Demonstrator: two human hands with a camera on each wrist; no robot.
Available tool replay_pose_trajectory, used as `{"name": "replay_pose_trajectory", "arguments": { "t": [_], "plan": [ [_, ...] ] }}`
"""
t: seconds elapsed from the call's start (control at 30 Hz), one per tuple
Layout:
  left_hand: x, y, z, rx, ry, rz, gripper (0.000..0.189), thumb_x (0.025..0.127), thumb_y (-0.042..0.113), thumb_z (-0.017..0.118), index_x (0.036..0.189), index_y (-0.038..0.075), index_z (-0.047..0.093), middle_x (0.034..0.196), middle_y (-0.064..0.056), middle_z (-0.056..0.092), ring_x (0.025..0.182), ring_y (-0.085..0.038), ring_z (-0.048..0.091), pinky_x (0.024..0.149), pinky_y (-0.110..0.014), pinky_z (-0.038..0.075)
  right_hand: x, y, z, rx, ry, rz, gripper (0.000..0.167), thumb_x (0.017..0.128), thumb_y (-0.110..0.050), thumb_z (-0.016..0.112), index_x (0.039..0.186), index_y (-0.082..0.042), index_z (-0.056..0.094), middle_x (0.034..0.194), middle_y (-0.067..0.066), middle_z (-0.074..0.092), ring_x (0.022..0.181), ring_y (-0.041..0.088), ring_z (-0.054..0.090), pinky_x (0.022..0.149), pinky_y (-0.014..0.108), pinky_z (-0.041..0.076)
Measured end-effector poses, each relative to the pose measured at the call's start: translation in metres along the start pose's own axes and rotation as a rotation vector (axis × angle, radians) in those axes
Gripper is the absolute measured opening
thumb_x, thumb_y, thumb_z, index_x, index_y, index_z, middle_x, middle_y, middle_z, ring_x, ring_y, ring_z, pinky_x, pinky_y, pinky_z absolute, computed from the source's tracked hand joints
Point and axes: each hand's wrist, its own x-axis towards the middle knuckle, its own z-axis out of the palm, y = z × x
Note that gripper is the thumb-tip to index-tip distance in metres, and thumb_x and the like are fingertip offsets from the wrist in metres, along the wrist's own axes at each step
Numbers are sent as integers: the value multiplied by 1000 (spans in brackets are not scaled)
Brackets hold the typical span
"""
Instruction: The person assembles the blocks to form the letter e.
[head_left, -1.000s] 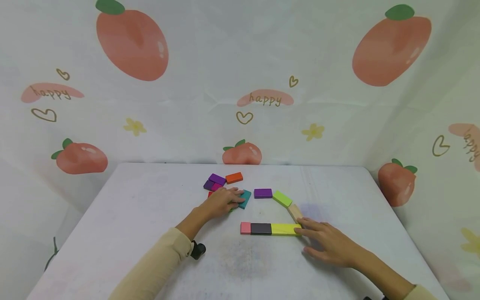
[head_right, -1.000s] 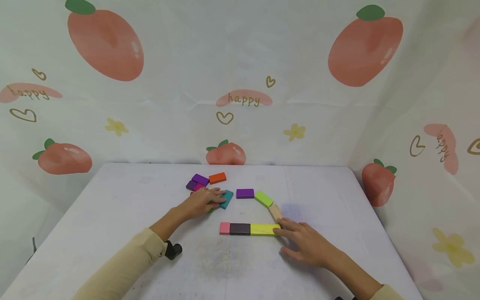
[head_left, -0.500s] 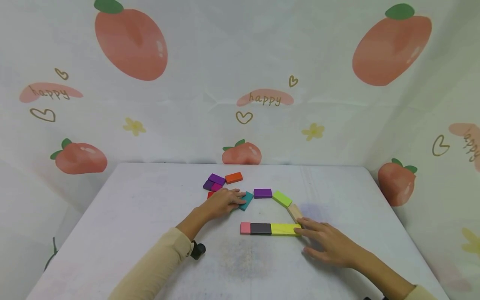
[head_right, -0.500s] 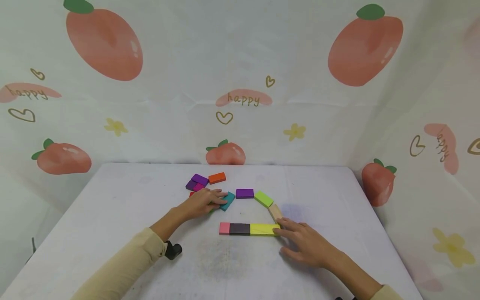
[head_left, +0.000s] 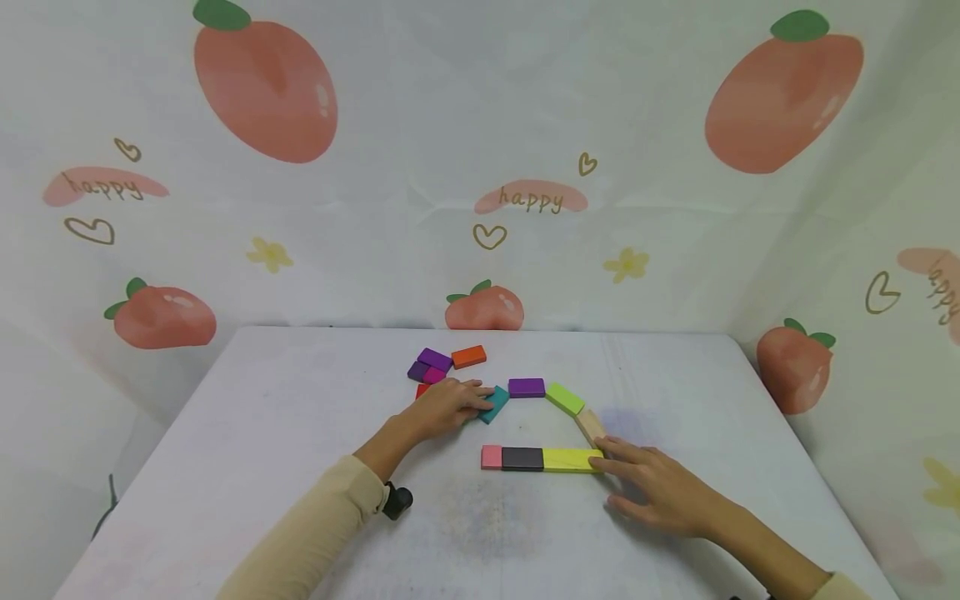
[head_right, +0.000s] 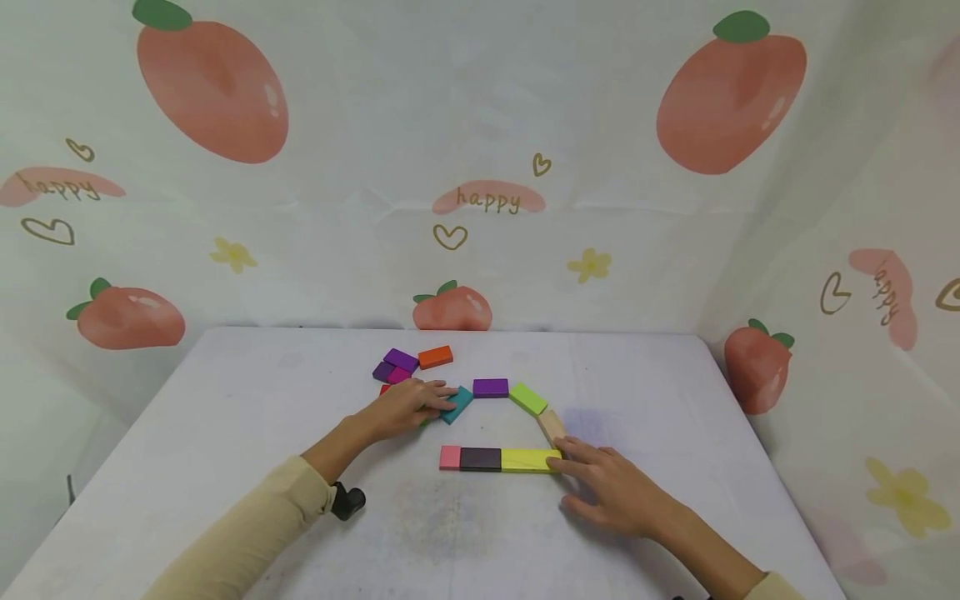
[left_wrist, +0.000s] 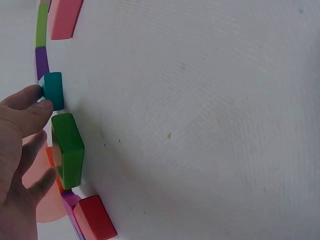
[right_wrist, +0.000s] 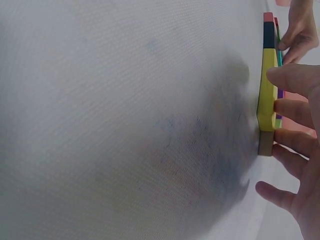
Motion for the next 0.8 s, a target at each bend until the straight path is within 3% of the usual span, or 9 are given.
{"name": "replay_pose_trajectory", "arguments": {
  "t": [0.5, 0.67, 0.8],
  "plan": [
    [-1, 3, -1, 4, 2, -17, 34, 95, 4, 65, 127, 11, 69, 137, -4, 61, 135, -26, 50, 110, -50, 39, 1, -2, -2, 10, 5, -5, 50, 87, -31, 77, 133, -17, 64, 144, 11, 54, 128, 31, 55, 88, 52, 53],
    [-2, 3, -2, -40, 6, -17, 35, 94, 3, 65, 128, 8, 68, 138, -6, 60, 136, -28, 48, 110, -51, 37, 0, -2, -2, 26, -24, 20, 49, 89, -33, 75, 134, -18, 64, 145, 10, 53, 128, 31, 55, 89, 53, 53],
    [-6, -1, -5, -68, 38, -52, 35, 94, 9, 68, 129, 8, 68, 138, -9, 60, 137, -28, 48, 110, -50, 38, 1, -2, -3, 34, -42, 34, 49, 90, -35, 74, 135, -20, 63, 146, 9, 53, 129, 30, 54, 90, 54, 53]
  ]
}}
